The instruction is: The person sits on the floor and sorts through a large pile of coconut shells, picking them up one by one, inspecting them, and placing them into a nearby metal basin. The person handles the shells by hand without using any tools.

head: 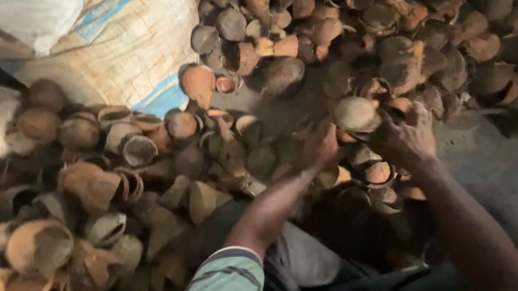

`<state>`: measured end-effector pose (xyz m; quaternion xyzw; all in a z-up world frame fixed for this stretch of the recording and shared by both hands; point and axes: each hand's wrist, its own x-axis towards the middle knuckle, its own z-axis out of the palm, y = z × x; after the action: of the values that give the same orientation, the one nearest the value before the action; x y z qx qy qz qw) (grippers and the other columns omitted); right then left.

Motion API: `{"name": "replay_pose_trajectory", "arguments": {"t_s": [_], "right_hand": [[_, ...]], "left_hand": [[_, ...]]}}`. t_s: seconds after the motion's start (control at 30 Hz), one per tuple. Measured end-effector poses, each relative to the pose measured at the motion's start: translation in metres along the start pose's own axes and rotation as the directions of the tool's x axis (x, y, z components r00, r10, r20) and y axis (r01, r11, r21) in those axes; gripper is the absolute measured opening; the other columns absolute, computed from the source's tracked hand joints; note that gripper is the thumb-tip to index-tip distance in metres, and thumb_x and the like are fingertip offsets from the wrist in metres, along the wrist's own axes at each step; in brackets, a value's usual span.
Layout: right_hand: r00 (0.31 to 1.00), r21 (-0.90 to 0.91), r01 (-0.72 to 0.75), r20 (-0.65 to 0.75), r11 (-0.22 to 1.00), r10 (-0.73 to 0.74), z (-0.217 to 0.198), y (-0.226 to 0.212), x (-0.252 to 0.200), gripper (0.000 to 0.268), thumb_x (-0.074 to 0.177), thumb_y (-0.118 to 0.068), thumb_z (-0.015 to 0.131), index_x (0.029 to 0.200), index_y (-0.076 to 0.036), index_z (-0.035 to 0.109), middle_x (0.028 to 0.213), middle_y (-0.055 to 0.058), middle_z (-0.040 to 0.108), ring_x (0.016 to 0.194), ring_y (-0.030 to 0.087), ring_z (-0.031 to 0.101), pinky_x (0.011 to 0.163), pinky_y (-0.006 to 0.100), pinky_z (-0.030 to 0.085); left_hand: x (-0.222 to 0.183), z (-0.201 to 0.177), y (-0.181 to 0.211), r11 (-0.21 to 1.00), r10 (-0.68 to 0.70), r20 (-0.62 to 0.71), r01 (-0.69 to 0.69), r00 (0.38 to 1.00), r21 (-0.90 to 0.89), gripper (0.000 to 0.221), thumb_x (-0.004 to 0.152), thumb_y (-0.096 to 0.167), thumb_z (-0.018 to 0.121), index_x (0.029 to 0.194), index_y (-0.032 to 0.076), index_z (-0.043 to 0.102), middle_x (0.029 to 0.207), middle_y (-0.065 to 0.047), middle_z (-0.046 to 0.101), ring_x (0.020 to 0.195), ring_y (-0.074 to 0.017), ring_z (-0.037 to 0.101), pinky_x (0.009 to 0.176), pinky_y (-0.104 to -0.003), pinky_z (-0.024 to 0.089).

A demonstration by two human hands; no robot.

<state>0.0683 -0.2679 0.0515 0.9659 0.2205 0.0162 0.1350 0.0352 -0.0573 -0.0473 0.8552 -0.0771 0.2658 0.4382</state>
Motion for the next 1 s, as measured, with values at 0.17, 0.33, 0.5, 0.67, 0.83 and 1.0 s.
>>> {"name": "replay_pose_trajectory", "arguments": {"t_s": [0.17,0.33,0.5,0.67,0.83,1.0], "right_hand": [[1.000,0.359,-0.001,0.005,0.933,-0.001,0.032,0.037,-0.084,0.080,0.079,-0.057,0.067,0.150,-0.027,0.046,0.148,0.017,0.058,0.133,0.041,0.040,0.107,0.056,0.033],[0.945,0.504,-0.183,0.328,0.844,0.010,0.025,0.068,-0.109,0.061,0.085,-0.044,0.074,0.140,-0.021,0.063,0.106,0.014,0.078,0.091,0.030,0.077,0.084,0.041,0.062],[0.981,0.641,-0.080,-0.085,0.763,0.174,0.011,0.094,-0.125,0.026,0.094,-0.031,0.074,0.110,-0.012,0.080,0.098,0.015,0.077,0.083,0.034,0.072,0.078,0.043,0.058],[0.890,0.580,-0.252,-0.175,0.775,0.421,-0.026,0.103,-0.138,0.031,0.097,-0.039,0.081,0.105,-0.009,0.081,0.096,0.019,0.075,0.084,0.037,0.071,0.077,0.046,0.057],[0.903,0.719,-0.340,0.070,0.606,0.423,-0.048,0.045,-0.145,0.032,0.100,-0.041,0.073,0.114,-0.013,0.078,0.094,0.016,0.077,0.084,0.036,0.074,0.077,0.047,0.060],[0.992,0.625,-0.121,0.104,0.771,0.071,-0.047,-0.026,-0.150,0.044,0.083,-0.047,0.077,0.119,-0.022,0.076,0.108,0.010,0.077,0.095,0.030,0.073,0.081,0.042,0.060]], "left_hand": [[-0.023,-0.005,0.027,0.893,0.091,0.250,-0.190,0.964,0.407,0.084,0.074,0.043,0.080,0.143,0.004,0.052,0.138,-0.020,0.059,0.126,-0.0383,0.056,0.109,-0.057,0.043],[0.020,-0.090,0.047,0.904,-0.068,0.401,-0.113,0.914,0.412,0.063,0.073,0.038,0.081,0.125,0.007,0.065,0.134,-0.022,0.061,0.122,-0.0402,0.060,0.096,-0.051,0.052],[0.046,-0.164,0.023,0.965,-0.248,-0.153,0.258,0.957,0.049,0.040,0.089,0.036,0.074,0.103,-0.001,0.071,0.097,-0.021,0.075,0.092,-0.0374,0.073,0.080,-0.046,0.057],[0.005,-0.163,0.014,0.854,-0.519,-0.104,0.510,0.849,-0.103,0.039,0.090,0.035,0.071,0.100,-0.002,0.077,0.087,-0.022,0.077,0.085,-0.0383,0.073,0.079,-0.046,0.056],[0.002,-0.144,-0.015,0.885,-0.435,-0.048,0.437,0.899,0.160,0.044,0.083,0.034,0.074,0.111,-0.001,0.071,0.102,-0.022,0.075,0.098,-0.0362,0.073,0.084,-0.045,0.057],[-0.009,-0.087,-0.031,0.810,-0.264,0.210,0.098,0.941,0.578,0.027,0.085,0.023,0.071,0.109,0.011,0.074,0.098,-0.022,0.073,0.091,-0.0419,0.069,0.080,-0.058,0.051]]}}
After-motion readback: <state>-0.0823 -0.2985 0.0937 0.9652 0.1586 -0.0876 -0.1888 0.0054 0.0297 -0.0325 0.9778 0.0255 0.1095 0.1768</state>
